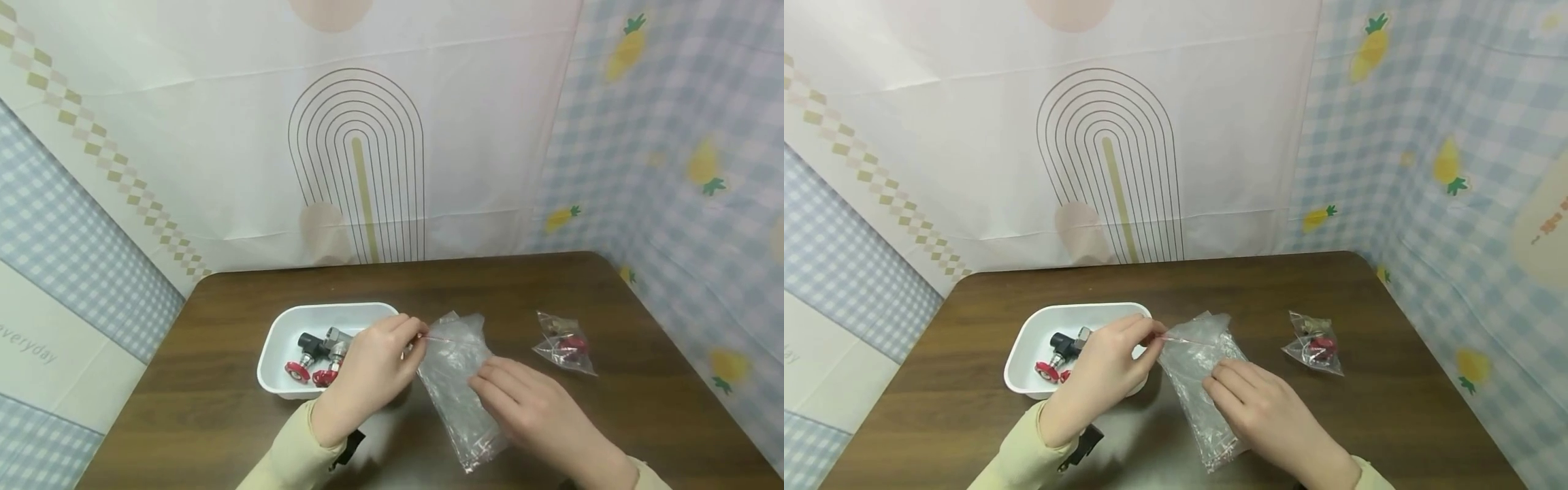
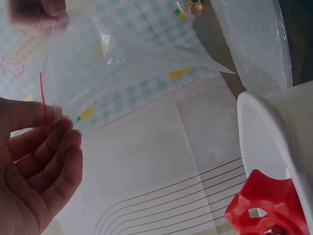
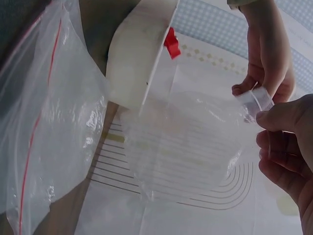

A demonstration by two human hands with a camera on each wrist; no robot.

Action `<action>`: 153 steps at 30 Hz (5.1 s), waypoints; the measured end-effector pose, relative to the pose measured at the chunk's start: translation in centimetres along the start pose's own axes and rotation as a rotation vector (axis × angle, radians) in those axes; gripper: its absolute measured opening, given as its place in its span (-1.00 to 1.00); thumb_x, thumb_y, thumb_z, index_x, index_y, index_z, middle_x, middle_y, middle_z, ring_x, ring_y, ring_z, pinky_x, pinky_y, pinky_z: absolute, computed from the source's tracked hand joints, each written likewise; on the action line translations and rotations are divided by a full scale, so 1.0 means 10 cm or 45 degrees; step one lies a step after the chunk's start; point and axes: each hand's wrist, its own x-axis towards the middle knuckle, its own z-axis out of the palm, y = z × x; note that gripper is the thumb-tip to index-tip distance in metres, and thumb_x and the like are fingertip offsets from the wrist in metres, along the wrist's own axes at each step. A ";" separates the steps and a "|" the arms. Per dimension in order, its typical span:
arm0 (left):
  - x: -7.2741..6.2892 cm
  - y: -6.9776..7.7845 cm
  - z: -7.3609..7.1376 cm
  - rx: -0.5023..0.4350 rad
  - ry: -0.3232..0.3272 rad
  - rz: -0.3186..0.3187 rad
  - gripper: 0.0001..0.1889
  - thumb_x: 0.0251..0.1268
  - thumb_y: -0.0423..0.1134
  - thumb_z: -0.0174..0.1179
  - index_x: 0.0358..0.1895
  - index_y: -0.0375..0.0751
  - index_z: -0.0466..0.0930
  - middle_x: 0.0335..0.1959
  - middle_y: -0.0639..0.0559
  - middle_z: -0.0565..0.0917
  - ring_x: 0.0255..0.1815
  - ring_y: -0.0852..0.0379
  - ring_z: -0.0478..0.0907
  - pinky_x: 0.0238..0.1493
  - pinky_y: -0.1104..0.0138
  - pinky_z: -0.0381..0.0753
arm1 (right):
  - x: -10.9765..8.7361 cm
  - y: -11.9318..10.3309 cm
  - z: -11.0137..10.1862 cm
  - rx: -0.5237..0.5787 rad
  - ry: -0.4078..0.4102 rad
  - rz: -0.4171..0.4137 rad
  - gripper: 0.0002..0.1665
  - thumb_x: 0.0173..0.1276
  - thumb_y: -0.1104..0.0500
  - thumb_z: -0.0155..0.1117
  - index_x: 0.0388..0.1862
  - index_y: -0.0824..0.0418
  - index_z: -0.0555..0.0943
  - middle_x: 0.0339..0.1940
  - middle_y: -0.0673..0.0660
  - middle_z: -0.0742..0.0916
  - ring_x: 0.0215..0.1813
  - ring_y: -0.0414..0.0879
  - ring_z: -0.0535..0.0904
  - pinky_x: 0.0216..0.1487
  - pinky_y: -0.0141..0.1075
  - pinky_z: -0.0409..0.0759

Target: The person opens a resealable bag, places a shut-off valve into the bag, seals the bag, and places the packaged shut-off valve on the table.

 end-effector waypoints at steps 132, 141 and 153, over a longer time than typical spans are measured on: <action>-0.93 -1.11 -0.63 0.562 -0.542 -0.628 -0.74 -0.18 -0.44 0.34 -0.35 -0.29 0.48 -0.42 -0.17 0.49 -0.43 -0.17 0.50 -0.56 -0.03 0.54 | -0.39 0.22 -0.05 0.079 -0.272 0.203 -0.55 0.64 0.09 -0.20 -0.26 0.18 0.64 -0.22 0.00 0.67 -0.06 -0.02 0.64 0.24 -0.25 0.47; -0.95 -1.10 -0.82 0.479 -0.398 -0.602 -0.62 -0.13 -0.44 0.45 -0.16 -0.34 0.58 -0.29 -0.24 0.58 -0.34 -0.24 0.58 -0.44 -0.09 0.59 | -0.41 0.21 -0.04 0.068 -0.307 0.218 -0.53 0.64 0.09 -0.23 -0.24 0.19 0.64 -0.20 0.01 0.68 -0.04 -0.01 0.64 0.22 -0.21 0.50; -0.55 -0.67 -1.12 0.161 0.259 -0.304 -0.42 -0.08 -0.44 0.54 0.14 -0.23 0.64 0.13 -0.12 0.62 -0.01 0.00 0.62 0.05 0.46 0.52 | -0.38 0.24 -0.03 0.078 -0.303 0.199 -0.54 0.63 0.11 -0.23 -0.27 0.19 0.64 -0.22 0.01 0.66 -0.06 -0.04 0.62 0.19 -0.22 0.51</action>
